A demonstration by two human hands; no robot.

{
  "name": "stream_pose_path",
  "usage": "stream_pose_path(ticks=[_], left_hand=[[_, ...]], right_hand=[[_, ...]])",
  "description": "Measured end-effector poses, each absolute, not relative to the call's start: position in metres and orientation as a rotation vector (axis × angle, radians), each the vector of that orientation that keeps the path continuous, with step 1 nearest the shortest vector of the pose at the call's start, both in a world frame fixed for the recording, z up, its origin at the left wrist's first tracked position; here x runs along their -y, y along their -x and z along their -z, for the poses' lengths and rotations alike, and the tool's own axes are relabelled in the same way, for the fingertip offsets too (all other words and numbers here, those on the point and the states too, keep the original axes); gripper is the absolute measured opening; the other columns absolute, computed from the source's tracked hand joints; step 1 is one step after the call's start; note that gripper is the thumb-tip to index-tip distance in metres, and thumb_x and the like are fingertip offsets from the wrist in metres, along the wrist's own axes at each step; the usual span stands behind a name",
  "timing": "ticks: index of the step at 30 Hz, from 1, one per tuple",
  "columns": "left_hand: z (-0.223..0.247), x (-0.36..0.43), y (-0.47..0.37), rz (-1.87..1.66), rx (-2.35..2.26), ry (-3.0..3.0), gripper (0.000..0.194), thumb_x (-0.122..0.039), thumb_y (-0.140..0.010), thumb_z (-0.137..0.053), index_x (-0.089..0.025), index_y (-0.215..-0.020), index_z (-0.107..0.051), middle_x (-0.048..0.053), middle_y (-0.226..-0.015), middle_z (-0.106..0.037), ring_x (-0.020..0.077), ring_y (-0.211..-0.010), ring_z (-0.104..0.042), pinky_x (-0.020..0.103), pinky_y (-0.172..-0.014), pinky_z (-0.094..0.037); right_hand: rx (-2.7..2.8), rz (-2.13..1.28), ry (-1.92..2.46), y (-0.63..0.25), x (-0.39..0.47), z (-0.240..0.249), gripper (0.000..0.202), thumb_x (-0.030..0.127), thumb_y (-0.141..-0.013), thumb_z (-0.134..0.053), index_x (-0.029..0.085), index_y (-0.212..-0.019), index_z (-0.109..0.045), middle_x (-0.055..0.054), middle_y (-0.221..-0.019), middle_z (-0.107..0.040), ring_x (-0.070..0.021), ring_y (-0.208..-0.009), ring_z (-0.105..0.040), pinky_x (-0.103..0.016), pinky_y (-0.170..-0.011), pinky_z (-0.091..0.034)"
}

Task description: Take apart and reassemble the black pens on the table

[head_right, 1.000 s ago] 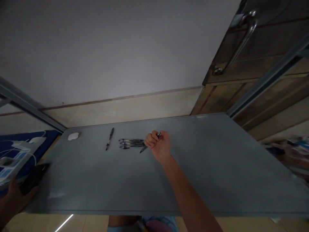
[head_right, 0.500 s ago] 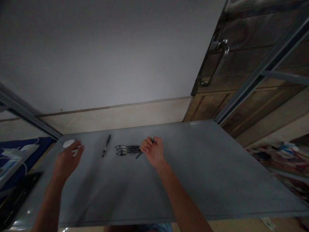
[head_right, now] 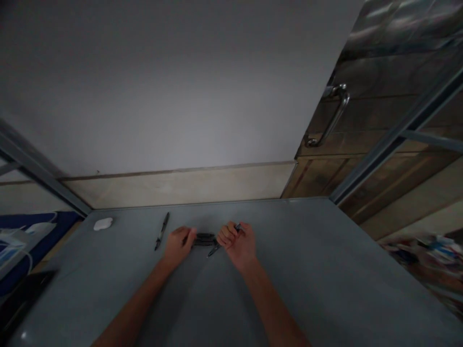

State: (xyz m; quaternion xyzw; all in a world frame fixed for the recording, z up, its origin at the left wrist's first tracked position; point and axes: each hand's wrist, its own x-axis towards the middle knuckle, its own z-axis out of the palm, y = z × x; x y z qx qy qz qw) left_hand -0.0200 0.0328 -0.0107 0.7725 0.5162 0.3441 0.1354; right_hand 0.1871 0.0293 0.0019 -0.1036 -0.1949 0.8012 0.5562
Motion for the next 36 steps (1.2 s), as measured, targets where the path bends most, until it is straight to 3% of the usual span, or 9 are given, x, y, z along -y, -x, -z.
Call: stream_pose_path(ticks=[8, 15, 23, 29, 33, 36], left_hand=[[0.026, -0.01, -0.001, -0.889, -1.351, -2.164, 0.048, -0.043, -0.095, -0.036, -0.019, -0.057, -0.054, 0.002, -0.053, -0.055, 0.0129, -0.051, -0.051, 0.028, -0.053, -0.032], [0.031, 0.002, -0.016, -0.727, -1.269, -2.204, 0.033, -0.039, -0.086, -0.053, -0.018, -0.061, -0.055, 0.0, -0.054, -0.057, 0.0116, -0.051, -0.052, 0.026, -0.052, -0.03], [0.035, -0.002, -0.017, -0.733, -1.338, -2.136, 0.029, -0.038, -0.089, -0.049, -0.019, -0.071, -0.06, 0.001, -0.061, -0.061, 0.0126, -0.055, -0.055, 0.026, -0.055, -0.033], [0.029, 0.0, -0.016, -0.747, -1.344, -2.191, 0.031, -0.039, -0.089, -0.05, -0.019, -0.067, -0.059, 0.0, -0.057, -0.059, 0.0123, -0.051, -0.052, 0.025, -0.052, -0.031], [0.021, -0.002, -0.013, -0.769, -1.332, -2.148, 0.03, -0.038, -0.091, -0.047, -0.019, -0.074, -0.062, 0.001, -0.061, -0.061, 0.0128, -0.054, -0.053, 0.025, -0.053, -0.032], [0.013, -0.006, -0.008, -0.861, -1.29, -2.026, 0.033, -0.038, -0.093, -0.043, -0.018, -0.08, -0.067, 0.003, -0.065, -0.063, 0.0134, -0.058, -0.056, 0.024, -0.056, -0.035]], right_hand=[[0.426, -1.93, 0.281, -0.174, -0.025, 0.0, 0.048, 0.053, -0.084, -0.049, 0.021, -0.056, -0.025, 0.004, -0.054, -0.022, -0.0128, -0.05, -0.025, -0.029, -0.051, -0.032], [0.4, -1.928, 0.189, -0.172, -0.024, 0.01, 0.046, 0.046, -0.084, -0.049, 0.021, -0.054, -0.026, 0.005, -0.05, -0.022, -0.0107, -0.046, -0.02, -0.026, -0.045, -0.025], [0.383, -1.859, 0.305, -0.169, -0.023, 0.007, 0.046, 0.053, -0.086, -0.045, 0.021, -0.057, -0.029, 0.005, -0.055, -0.023, -0.0122, -0.051, -0.027, -0.028, -0.052, -0.033], [0.395, -1.83, 0.287, -0.168, -0.022, 0.005, 0.042, 0.046, -0.084, -0.048, 0.021, -0.054, -0.032, 0.005, -0.053, -0.021, -0.0112, -0.047, -0.026, -0.026, -0.048, -0.032], [0.373, -1.799, 0.339, -0.167, -0.023, 0.0, 0.039, 0.049, -0.087, -0.048, 0.021, -0.059, -0.046, 0.003, -0.057, -0.035, -0.0124, -0.052, -0.039, -0.029, -0.056, -0.042], [0.463, -1.719, 0.505, -0.169, -0.026, 0.001, 0.035, 0.05, -0.087, -0.049, 0.022, -0.068, -0.057, -0.004, -0.075, -0.056, -0.0181, -0.073, -0.056, -0.037, -0.07, -0.049]])
